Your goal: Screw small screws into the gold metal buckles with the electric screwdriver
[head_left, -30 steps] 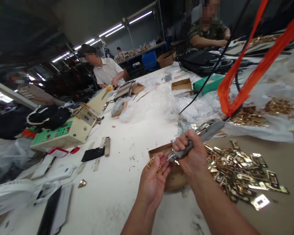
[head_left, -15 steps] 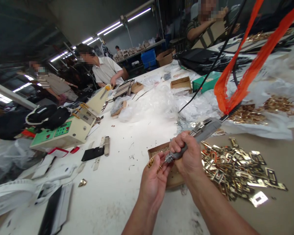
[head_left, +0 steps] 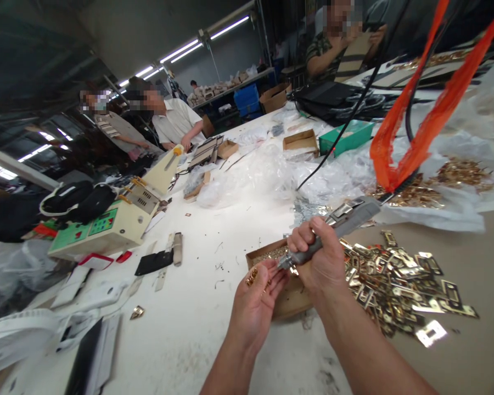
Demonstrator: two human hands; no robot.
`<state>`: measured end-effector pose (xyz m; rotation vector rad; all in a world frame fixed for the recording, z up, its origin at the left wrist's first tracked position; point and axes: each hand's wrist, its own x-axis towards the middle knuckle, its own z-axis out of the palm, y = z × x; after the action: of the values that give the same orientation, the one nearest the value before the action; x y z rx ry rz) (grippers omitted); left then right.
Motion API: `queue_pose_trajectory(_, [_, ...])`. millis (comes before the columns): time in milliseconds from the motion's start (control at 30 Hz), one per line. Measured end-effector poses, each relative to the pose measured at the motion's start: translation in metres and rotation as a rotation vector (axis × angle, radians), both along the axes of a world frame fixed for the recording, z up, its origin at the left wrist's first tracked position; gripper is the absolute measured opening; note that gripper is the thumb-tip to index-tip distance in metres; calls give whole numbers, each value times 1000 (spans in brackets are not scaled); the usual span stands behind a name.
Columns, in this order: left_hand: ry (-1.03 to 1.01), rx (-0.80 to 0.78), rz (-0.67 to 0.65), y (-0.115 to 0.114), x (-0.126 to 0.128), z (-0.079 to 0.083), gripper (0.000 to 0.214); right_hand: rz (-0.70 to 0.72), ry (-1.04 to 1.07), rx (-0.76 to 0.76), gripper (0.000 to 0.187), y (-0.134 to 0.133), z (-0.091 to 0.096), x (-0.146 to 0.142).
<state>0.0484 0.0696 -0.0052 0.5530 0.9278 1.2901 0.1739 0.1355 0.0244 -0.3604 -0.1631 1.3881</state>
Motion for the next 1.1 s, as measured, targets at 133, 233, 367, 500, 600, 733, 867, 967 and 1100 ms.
queue_pose_trajectory(133, [75, 46, -28, -4, 5, -3, 26, -20, 37, 5, 41, 1, 1, 3])
queue_pose_trajectory(233, [109, 57, -35, -6, 10, -2, 27, -22, 43, 7, 41, 1, 2, 3])
queue_pose_trajectory(367, [118, 63, -37, -5, 13, 0, 27, -14, 47, 0, 41, 1, 2, 2])
queue_pose_trajectory(500, [129, 75, -48, -5, 15, 2, 23, -19, 64, 5, 39, 0, 2, 1])
queue_pose_trajectory(600, [124, 78, -46, -5, 16, 2, 22, -14, 74, 10, 39, 0, 2, 2])
queue_pose_trajectory(733, [116, 83, -31, -5, 17, 1, 20, -17, 74, 3, 38, 0, 1, 1])
queue_pose_trajectory(867, [120, 88, -18, -6, 16, -1, 22, -22, 85, 3, 33, -1, 0, -2])
queue_pose_trajectory(967, [175, 93, -35, -7, 13, -3, 22, -30, 86, 0, 31, -1, 0, -4])
queue_pose_trajectory(1100, [341, 70, -40, -8, 8, -5, 31, -40, 74, 4, 29, -2, 1, -5])
